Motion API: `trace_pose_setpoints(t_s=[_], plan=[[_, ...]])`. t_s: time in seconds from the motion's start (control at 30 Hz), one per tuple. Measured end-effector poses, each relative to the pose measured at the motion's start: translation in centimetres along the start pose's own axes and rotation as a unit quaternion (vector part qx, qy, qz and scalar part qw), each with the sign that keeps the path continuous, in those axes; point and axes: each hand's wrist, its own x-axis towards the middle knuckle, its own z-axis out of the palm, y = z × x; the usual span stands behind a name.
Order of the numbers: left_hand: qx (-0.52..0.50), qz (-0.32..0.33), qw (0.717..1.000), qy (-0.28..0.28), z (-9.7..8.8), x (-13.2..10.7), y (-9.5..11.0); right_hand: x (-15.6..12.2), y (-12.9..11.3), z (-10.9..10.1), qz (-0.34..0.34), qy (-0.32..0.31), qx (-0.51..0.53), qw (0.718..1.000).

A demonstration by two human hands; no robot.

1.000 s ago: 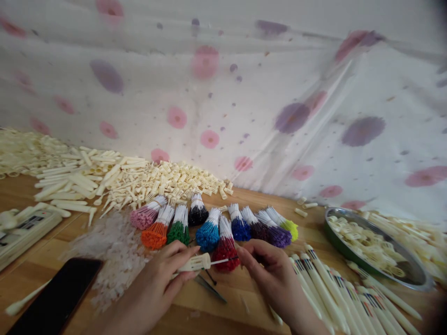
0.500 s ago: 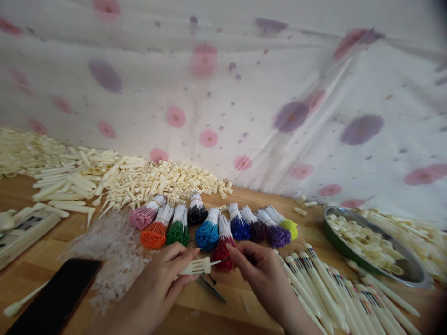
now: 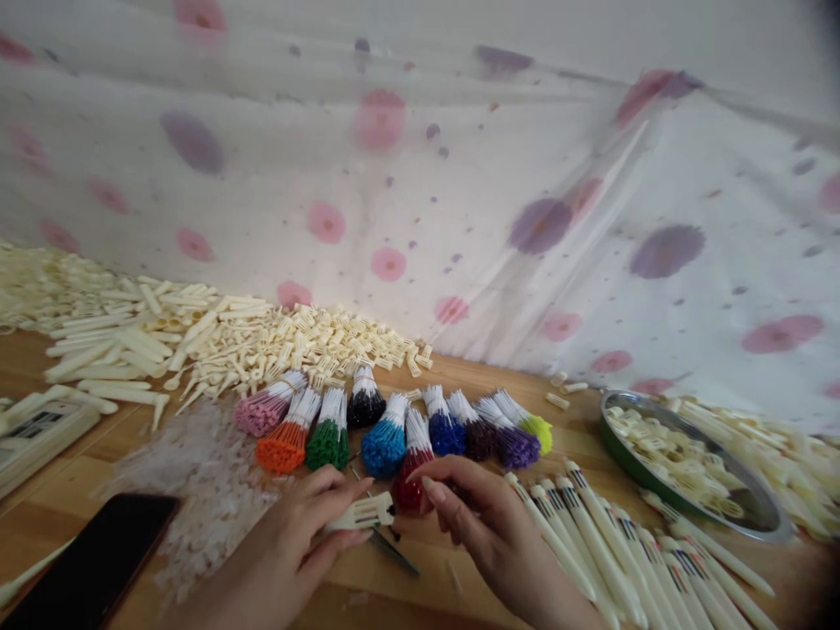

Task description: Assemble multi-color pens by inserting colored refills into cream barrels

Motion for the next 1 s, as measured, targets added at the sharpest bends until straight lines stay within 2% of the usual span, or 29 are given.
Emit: trace_pose_setpoints(t_s=[0.17,0.27,0.33,0.4,0.47,0.53,0.63,0.77,0.87,1.0], plan=[[-0.042,0.01,0.999,0.0,-0.1,-0.2,0.0,-0.3,-0.7,-0.8,-0.143,-0.012,-0.053,0.988],[-0.058,0.024,0.998,-0.03,-0.6,-0.1,0.2,-0.4,-0.9,-0.6,-0.181,-0.005,-0.068,0.981],[-0.076,0.014,0.995,-0.055,-1.1,-0.1,0.1,-0.3,-0.9,-0.6,-0.158,0.012,-0.08,0.984],[-0.106,-0.011,0.992,-0.061,-1.6,0.0,-0.1,-0.2,-0.6,-0.5,-0.105,0.01,-0.119,0.987],[-0.133,-0.035,0.989,-0.046,-2.1,0.1,-0.5,-0.1,-0.1,-0.3,-0.061,-0.017,-0.173,0.983],[-0.149,-0.035,0.988,-0.025,-2.7,0.3,-0.8,-0.1,0.3,0.3,-0.073,-0.03,-0.196,0.977],[-0.163,-0.018,0.986,-0.015,-3.4,0.6,-1.0,-0.2,0.1,1.2,-0.168,0.04,-0.152,0.973],[-0.172,-0.019,0.984,-0.048,-3.3,0.7,-1.0,-0.4,-0.7,2.2,-0.28,0.141,-0.117,0.942],[-0.159,-0.035,0.984,-0.067,-2.8,0.7,-1.0,-0.2,-1.1,2.7,-0.328,0.167,-0.138,0.92],[-0.15,-0.041,0.986,-0.065,-2.4,0.5,-0.8,0.0,-1.1,2.9,-0.339,0.161,-0.164,0.912]])
